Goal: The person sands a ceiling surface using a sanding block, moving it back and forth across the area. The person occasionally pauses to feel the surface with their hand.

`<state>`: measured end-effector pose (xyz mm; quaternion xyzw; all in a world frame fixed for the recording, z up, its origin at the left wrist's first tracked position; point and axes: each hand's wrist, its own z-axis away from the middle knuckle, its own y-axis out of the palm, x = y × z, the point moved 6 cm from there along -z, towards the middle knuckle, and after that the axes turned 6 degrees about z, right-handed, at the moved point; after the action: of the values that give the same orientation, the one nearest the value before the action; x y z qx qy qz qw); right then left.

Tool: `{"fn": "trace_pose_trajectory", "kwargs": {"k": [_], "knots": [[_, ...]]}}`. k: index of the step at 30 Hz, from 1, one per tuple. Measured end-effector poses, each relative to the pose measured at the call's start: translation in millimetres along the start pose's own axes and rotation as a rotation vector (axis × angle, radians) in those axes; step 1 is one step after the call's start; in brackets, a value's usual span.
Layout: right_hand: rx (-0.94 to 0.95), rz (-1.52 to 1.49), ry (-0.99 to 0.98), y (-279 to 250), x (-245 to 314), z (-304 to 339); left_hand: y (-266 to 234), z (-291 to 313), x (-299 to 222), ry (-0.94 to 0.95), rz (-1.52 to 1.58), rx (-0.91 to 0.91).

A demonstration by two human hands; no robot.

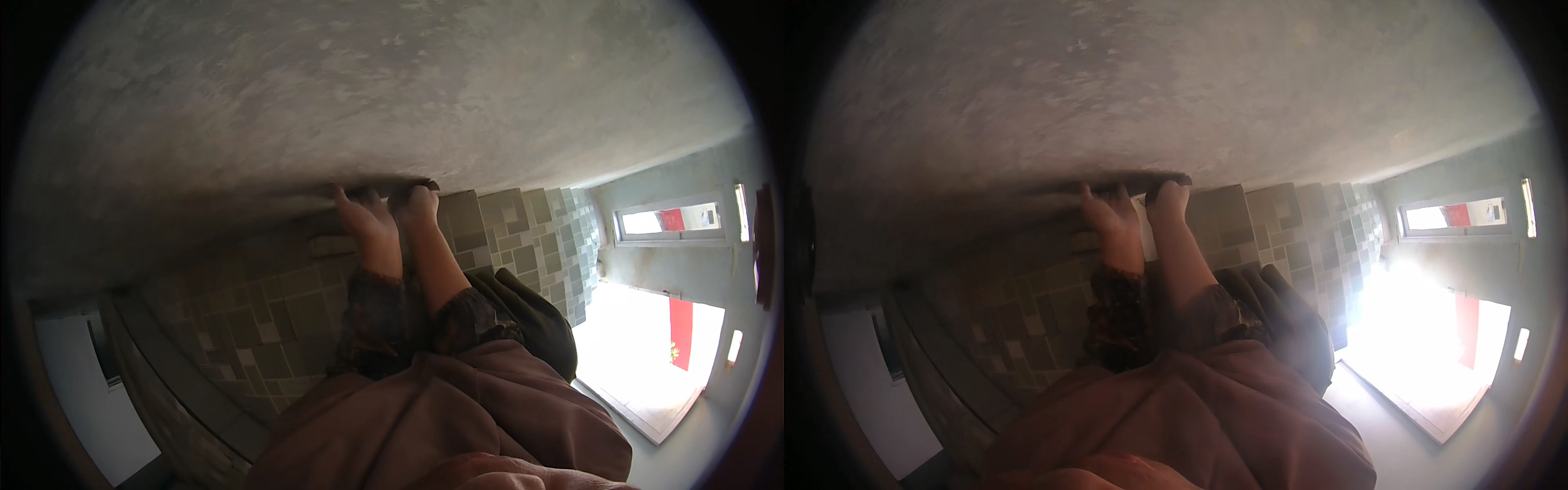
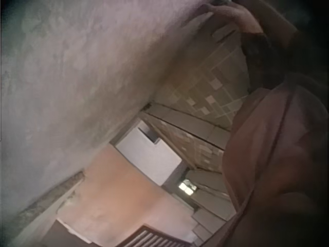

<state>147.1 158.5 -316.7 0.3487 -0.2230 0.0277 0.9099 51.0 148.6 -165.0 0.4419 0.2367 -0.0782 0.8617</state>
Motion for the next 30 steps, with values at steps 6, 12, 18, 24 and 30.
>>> {"fn": "trace_pose_trajectory", "kwargs": {"k": [6, 12, 18, 24, 30], "knots": [[0.01, 0.301, -0.012, -3.7, -2.8, 9.5, 16.7, 12.8, -5.0, -0.038, 0.008, 0.153], [-0.2, -0.176, 0.224, -17.8, -9.8, 6.0, 26.2, 23.8, -5.0, -0.018, -0.053, 0.235], [-0.222, 0.07, 0.214, -7.2, 5.9, 27.6, 37.2, 34.6, -4.8, -0.062, -0.066, 0.327], [-0.392, 0.099, 0.193, 0.7, 31.4, 42.0, 38.1, 48.8, 5.6, -0.064, -0.096, 0.348], [-0.333, 0.159, 0.097, -17.8, 25.3, 21.4, 38.2, 54.8, 20.0, -0.103, -0.12, 0.359]]}}
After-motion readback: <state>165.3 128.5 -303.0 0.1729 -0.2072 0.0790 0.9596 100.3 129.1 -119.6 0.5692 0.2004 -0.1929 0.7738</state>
